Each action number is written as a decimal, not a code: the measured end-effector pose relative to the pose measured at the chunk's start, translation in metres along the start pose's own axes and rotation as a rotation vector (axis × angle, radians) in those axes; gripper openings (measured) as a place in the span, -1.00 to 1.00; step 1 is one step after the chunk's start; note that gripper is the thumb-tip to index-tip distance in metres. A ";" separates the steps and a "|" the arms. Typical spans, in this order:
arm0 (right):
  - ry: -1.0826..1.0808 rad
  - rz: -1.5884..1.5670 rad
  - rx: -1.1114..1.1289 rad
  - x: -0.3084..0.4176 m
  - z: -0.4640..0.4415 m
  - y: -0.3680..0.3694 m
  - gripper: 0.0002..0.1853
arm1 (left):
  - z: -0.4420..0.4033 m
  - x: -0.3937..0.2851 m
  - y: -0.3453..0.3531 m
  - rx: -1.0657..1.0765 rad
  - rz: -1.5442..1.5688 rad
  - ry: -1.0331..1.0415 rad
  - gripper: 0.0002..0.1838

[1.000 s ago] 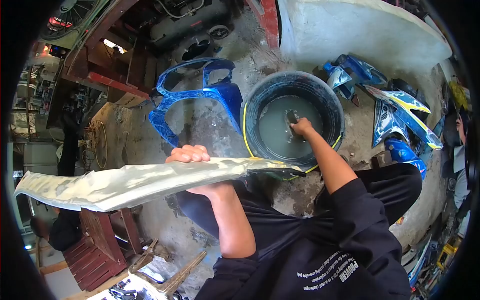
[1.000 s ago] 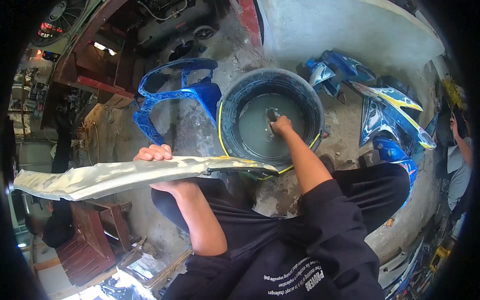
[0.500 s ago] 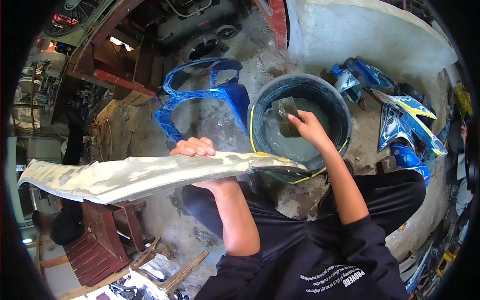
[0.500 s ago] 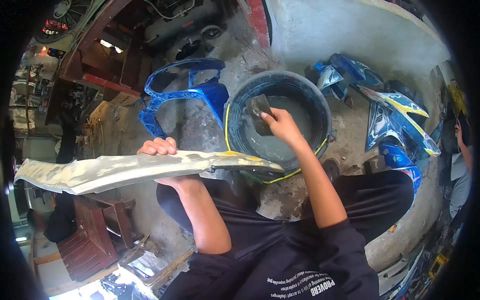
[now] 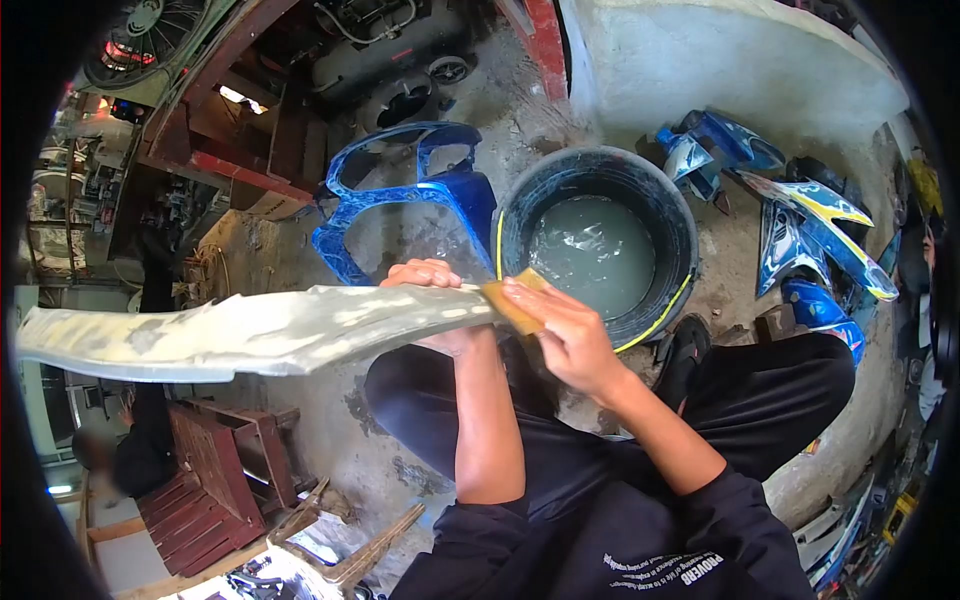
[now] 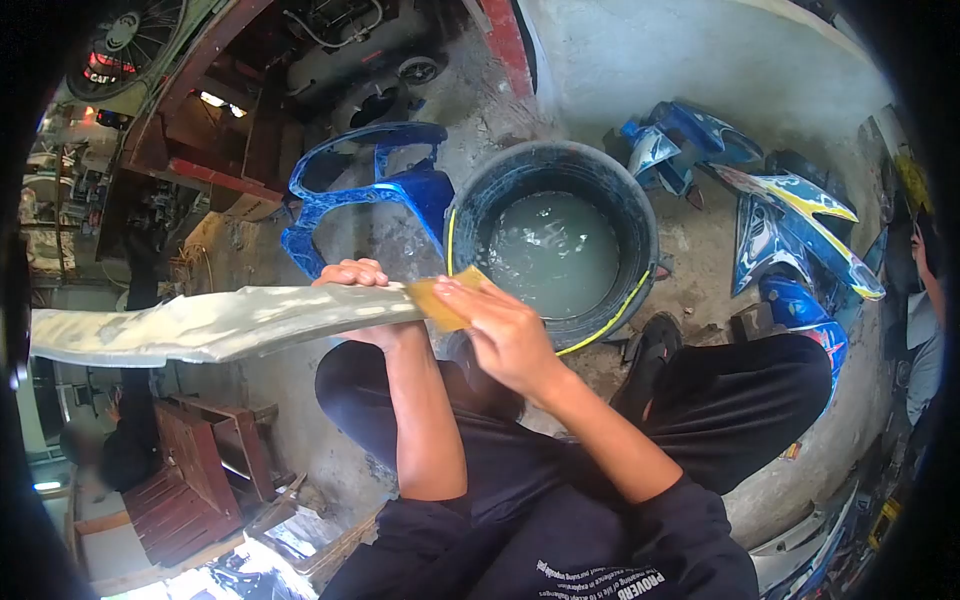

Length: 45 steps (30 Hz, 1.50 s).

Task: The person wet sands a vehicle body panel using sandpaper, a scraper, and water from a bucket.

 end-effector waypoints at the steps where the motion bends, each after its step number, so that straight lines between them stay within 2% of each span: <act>1: -0.001 0.000 -0.001 -0.005 0.003 0.002 -0.46 | 0.001 0.002 0.001 0.001 0.000 0.000 -0.55; 3: -0.015 -0.047 -0.049 -0.006 0.004 -0.002 -0.43 | 0.006 0.008 0.007 0.014 0.000 0.054 -0.64; 5: -0.047 -0.021 -0.043 0.006 0.000 -0.005 -0.41 | 0.010 0.015 0.009 0.065 0.094 0.023 -0.65; 7: -0.119 -0.031 -0.024 0.012 -0.005 -0.005 -0.39 | 0.013 0.021 0.013 0.088 0.137 0.125 -0.64; 11: -0.095 0.157 0.069 -0.029 0.014 -0.013 -0.38 | 0.012 0.028 -0.003 0.105 0.156 0.021 -0.60; 15: -0.043 0.079 0.038 -0.028 0.008 -0.022 -0.46 | 0.024 0.037 0.009 0.046 0.255 -0.075 -0.59; 19: -0.073 0.034 0.061 -0.022 0.004 -0.029 -0.49 | 0.019 0.027 0.014 0.086 0.104 0.029 -0.68; 21: -0.087 0.079 0.027 -0.043 0.012 -0.031 -0.56 | 0.020 0.028 0.007 0.061 -0.010 0.021 -0.55; 23: 0.050 0.019 0.011 -0.063 0.021 -0.032 -0.62 | 0.022 0.028 0.014 0.049 0.027 0.009 -0.58; 25: 0.068 -0.031 -0.051 -0.042 0.013 -0.032 -0.68 | 0.027 0.028 0.016 -0.034 -0.022 -0.032 -0.59; 26: 0.042 -0.094 -0.061 -0.030 0.008 -0.032 -0.68 | 0.030 0.027 0.017 -0.033 -0.025 -0.037 -0.59; 28: -0.033 -0.190 -0.082 -0.017 -0.001 -0.032 -0.66 | 0.031 0.027 0.020 0.019 0.059 0.007 -0.72; 32: -0.071 -0.107 -0.076 -0.048 0.013 -0.034 -0.59 | 0.029 0.029 0.012 0.061 0.017 -0.005 -0.70; 36: -0.063 -0.070 -0.057 -0.044 0.011 -0.037 -0.59 | 0.029 0.031 0.011 0.096 -0.019 0.017 -0.67; 38: -0.163 -0.041 -0.041 -0.030 0.004 -0.039 -0.60 | 0.025 0.027 0.010 0.088 -0.002 0.056 -0.69; 44: -0.193 0.034 -0.051 -0.039 0.007 -0.038 -0.66 | 0.024 0.024 0.004 0.119 0.092 -0.060 -0.74; 45: -0.186 0.035 -0.050 -0.032 0.004 -0.037 -0.66 | 0.023 0.023 0.005 0.060 0.112 -0.092 -0.74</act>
Point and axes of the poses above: each hand's wrist, its own z-axis away from the middle knuckle, its own y-axis out of the palm, x = y × z, the point moved 2 cm from there along -z, towards the middle knuckle, and after that the axes turned 5 degrees about -z, right-handed, at the moved point
